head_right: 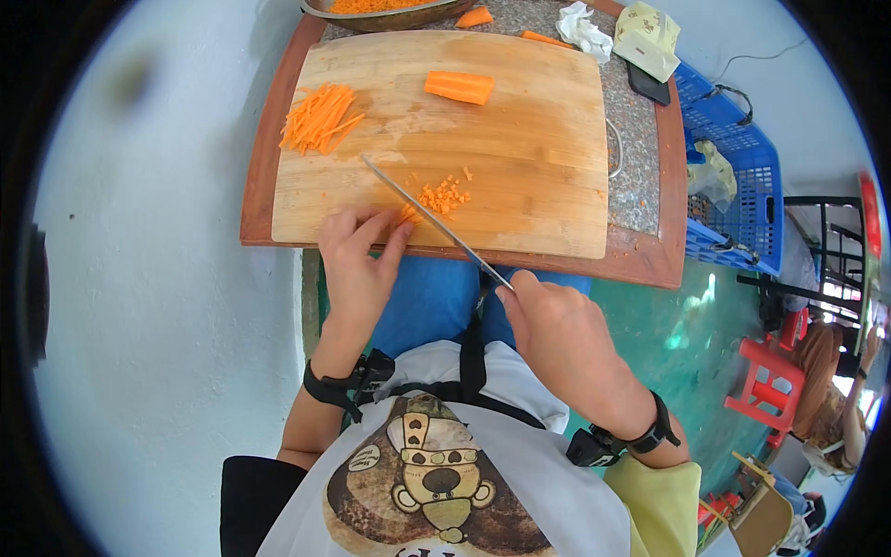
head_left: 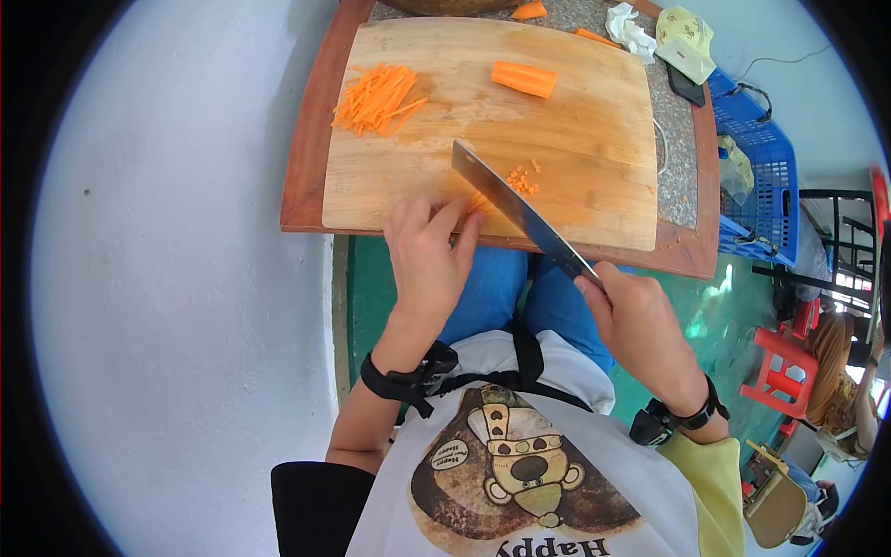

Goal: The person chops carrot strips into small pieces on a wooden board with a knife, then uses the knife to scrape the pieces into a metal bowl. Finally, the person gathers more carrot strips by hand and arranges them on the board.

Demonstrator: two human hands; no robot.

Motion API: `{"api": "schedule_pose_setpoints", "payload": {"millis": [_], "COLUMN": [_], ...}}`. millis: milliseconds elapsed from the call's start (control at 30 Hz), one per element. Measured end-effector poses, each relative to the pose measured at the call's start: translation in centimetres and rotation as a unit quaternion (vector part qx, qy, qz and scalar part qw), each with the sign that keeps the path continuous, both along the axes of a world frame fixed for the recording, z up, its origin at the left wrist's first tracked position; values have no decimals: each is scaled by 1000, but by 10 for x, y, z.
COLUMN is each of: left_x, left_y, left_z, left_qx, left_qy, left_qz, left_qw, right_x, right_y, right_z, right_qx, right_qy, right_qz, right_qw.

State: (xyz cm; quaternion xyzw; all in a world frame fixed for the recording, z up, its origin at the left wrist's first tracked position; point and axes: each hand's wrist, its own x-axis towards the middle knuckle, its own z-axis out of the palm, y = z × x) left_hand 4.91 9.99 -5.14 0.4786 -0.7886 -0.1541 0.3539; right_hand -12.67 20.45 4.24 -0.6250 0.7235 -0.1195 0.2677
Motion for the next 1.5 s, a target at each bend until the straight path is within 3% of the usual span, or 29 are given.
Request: {"api": "schedule_pose_setpoints", "payload": {"millis": [267,867,1133,1500], "left_x": [-3,-1,-4,-4], "left_y": [0,-6,-3,-3], "left_z": [-9,-6,-3,-7], "left_qx": [-42,-16,-32,-28], "left_qy": [4,12,1,11], "left_qz": [-12,-48,-27,-24], "left_qw": [999,999,999,999], "right_x": [3,14,-4,6], "right_y": [0,-14,-5,-6], "right_z": [-3,-7,-2,1], "right_qx": [2,11,-29,-2], "right_qy": [7,78,1,-5], "right_qz": [11,65,-20,15], "right_qw": [1000,995,999,1000]}}
